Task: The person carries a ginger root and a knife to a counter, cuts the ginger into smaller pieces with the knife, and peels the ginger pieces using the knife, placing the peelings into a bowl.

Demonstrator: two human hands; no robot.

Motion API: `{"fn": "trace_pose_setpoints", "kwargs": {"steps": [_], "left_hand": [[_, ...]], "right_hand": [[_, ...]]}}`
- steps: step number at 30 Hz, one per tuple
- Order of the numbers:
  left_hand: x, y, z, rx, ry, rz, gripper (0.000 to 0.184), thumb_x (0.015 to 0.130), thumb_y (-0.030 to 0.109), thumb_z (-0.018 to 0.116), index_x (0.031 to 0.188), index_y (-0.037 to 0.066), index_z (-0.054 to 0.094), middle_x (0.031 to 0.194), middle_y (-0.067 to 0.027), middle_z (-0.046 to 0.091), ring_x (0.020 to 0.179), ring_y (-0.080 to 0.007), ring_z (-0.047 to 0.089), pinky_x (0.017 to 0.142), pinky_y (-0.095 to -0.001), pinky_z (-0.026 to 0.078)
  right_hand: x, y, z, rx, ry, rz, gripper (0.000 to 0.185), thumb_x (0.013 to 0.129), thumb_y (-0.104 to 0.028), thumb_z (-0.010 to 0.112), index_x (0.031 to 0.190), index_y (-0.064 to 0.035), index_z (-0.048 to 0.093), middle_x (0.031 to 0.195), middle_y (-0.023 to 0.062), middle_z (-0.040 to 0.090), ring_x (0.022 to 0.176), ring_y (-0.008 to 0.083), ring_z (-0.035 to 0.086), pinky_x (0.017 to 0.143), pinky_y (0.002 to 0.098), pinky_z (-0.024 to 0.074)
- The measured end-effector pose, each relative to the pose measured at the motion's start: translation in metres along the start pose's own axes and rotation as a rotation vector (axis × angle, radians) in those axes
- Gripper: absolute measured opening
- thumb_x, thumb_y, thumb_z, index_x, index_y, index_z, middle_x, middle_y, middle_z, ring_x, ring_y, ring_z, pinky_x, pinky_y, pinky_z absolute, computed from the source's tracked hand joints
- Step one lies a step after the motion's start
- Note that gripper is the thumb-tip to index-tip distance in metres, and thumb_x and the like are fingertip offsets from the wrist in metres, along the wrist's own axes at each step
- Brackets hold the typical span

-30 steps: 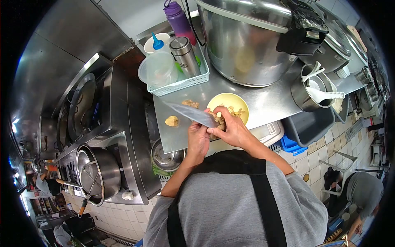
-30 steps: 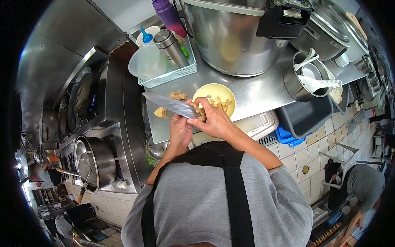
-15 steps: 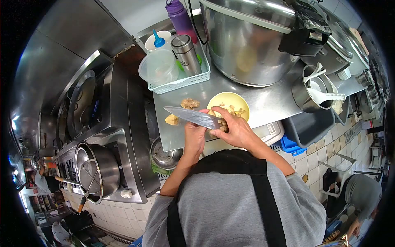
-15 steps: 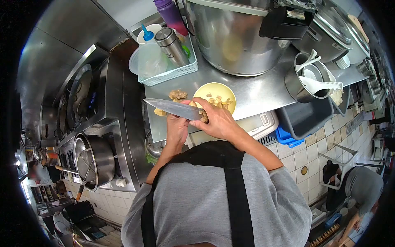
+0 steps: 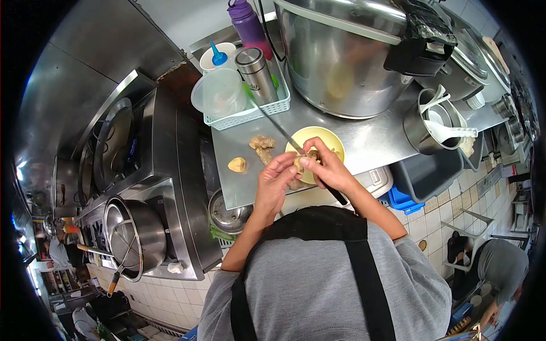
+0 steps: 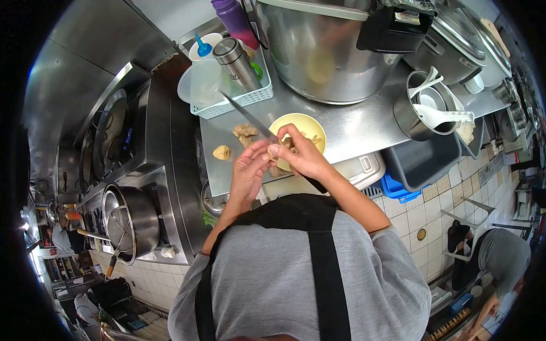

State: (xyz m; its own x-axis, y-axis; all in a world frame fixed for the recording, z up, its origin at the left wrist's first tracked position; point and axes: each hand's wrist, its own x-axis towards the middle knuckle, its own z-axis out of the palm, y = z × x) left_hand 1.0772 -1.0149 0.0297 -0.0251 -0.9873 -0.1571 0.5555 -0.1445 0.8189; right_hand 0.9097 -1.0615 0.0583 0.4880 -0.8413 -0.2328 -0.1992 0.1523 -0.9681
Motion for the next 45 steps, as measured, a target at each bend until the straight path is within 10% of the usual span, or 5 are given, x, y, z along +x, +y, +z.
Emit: {"fn": "trace_pose_setpoints", "kwargs": {"steps": [2, 7, 19, 23, 45], "left_hand": [[0.002, 0.003, -0.001, -0.088, 0.027, -0.029, 0.027, 0.088, 0.002, 0.059, 0.115, -0.001, 0.058, 0.103, -0.0054, 0.064, 0.090, -0.0129, 0.061, 0.080, -0.0269, 0.050], [0.002, 0.003, 0.000, -0.079, 0.103, 0.007, 0.033, 0.088, 0.003, 0.059, 0.121, -0.002, 0.056, 0.104, -0.0055, 0.064, 0.089, -0.0119, 0.061, 0.079, -0.0258, 0.050], [-0.004, 0.001, 0.004, -0.009, 0.004, -0.046, 0.034, 0.088, 0.002, 0.058, 0.122, -0.002, 0.055, 0.108, -0.0078, 0.064, 0.091, -0.0129, 0.061, 0.080, -0.0259, 0.050], [0.006, 0.004, -0.006, -0.169, 0.053, 0.002, 0.039, 0.090, 0.003, 0.056, 0.128, -0.001, 0.050, 0.113, -0.0091, 0.061, 0.096, -0.0159, 0.062, 0.083, -0.0281, 0.052], [0.005, -0.006, -0.003, -0.140, 0.188, 0.112, 0.028, 0.087, -0.001, 0.058, 0.115, 0.001, 0.055, 0.104, -0.0079, 0.062, 0.090, -0.0153, 0.062, 0.078, -0.0285, 0.053]], "right_hand": [[0.003, 0.015, 0.001, 0.103, 0.016, -0.115, 0.041, 0.088, -0.029, 0.062, 0.117, -0.0106, 0.039, 0.077, 0.0030, 0.052, 0.037, 0.0057, 0.037, 0.033, 0.0238, 0.0277], [-0.011, -0.002, 0.011, -0.360, 0.035, -0.206, 0.066, 0.079, -0.032, 0.071, 0.132, -0.0131, 0.037, 0.113, 0.0258, 0.056, 0.109, 0.0416, 0.054, 0.092, 0.0432, 0.0425], [0.005, -0.007, 0.001, 0.043, 0.026, 0.087, 0.045, 0.085, -0.037, 0.065, 0.112, -0.0092, 0.042, 0.079, 0.0163, 0.061, 0.076, 0.0320, 0.063, 0.071, 0.0395, 0.0476], [-0.003, -0.001, 0.004, -0.212, 0.117, -0.232, 0.049, 0.085, -0.036, 0.065, 0.119, -0.0100, 0.042, 0.076, 0.0160, 0.061, 0.067, 0.0303, 0.063, 0.065, 0.0399, 0.0483], [-0.002, 0.006, 0.018, -0.351, 0.048, -0.300, 0.062, 0.080, -0.032, 0.070, 0.128, -0.0109, 0.038, 0.110, 0.0205, 0.057, 0.094, 0.0391, 0.059, 0.080, 0.0435, 0.0466]]}}
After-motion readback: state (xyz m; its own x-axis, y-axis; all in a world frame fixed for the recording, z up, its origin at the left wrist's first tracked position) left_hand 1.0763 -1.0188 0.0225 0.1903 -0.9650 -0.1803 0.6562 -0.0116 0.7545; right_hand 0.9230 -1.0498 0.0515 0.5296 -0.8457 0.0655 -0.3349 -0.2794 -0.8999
